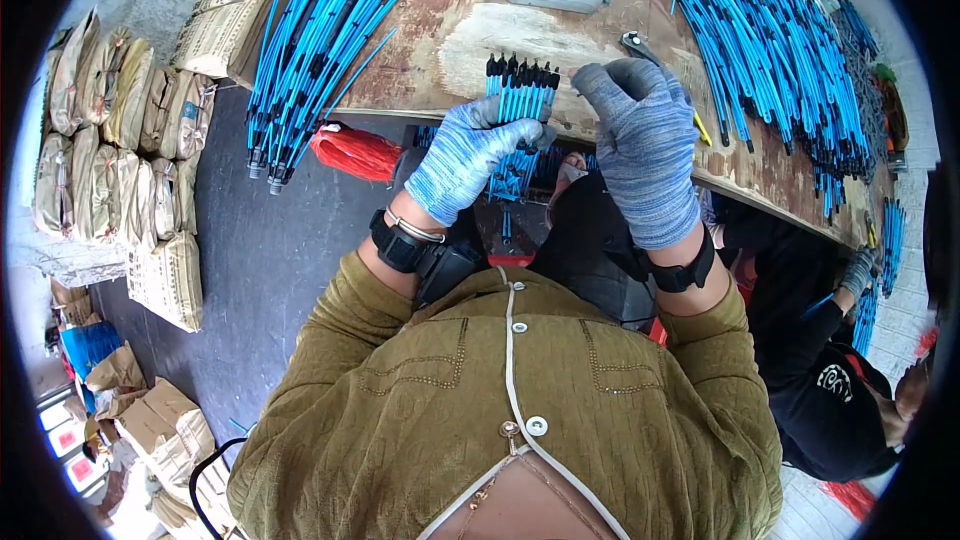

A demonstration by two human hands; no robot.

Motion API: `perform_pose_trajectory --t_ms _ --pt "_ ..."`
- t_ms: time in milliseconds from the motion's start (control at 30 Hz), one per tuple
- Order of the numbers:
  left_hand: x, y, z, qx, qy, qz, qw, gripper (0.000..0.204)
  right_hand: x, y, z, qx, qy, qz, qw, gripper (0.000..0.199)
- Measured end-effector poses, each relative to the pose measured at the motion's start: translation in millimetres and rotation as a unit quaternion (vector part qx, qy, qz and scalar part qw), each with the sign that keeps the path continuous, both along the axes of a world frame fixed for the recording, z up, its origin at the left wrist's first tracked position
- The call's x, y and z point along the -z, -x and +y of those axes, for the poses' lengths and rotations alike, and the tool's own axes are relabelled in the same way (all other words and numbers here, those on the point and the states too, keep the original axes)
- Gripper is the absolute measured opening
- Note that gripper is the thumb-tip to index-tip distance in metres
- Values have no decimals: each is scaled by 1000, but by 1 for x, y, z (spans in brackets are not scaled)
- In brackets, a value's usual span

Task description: The person assembles umbrella frames by inserting blue ribs into a grey hub, threading a wire through them, and trimming the wire with pliers. They then gather more ribs to repeat the process before placing the completed assembly on the table.

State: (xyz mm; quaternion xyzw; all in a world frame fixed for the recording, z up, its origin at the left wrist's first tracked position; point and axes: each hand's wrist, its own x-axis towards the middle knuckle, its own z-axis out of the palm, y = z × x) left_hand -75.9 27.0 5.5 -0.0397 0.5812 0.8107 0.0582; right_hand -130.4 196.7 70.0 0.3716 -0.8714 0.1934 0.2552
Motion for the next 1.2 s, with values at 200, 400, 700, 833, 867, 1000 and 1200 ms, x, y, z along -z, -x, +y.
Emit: perform_pose_trajectory --t_ms 200,400,700,833,867,1000,1200 --pt "-2 -2 0 10 22 -6 1000 29 -3 -2 -2 11 -62 64 996 24" --pt "-3 -2 1 18 24 7 1000 29 -3 0 -2 -23 -41 20 999 26" --pt "-5 -1 3 10 -18 20 1000 29 11 12 -3 -108 188 -177 960 23" --pt "-4 -1 2 21 -55 -6 998 28 8 16 -1 -104 149 -156 971 24" --pt "-3 0 2 21 -55 -6 998 28 8 16 -1 -92 127 -145 977 25" --pt "-1 0 3 12 -38 15 999 28 3 13 -3 -72 86 -102 988 30" --pt "2 2 2 7 0 18 1000 29 -2 5 -4 -72 51 -60 994 33"
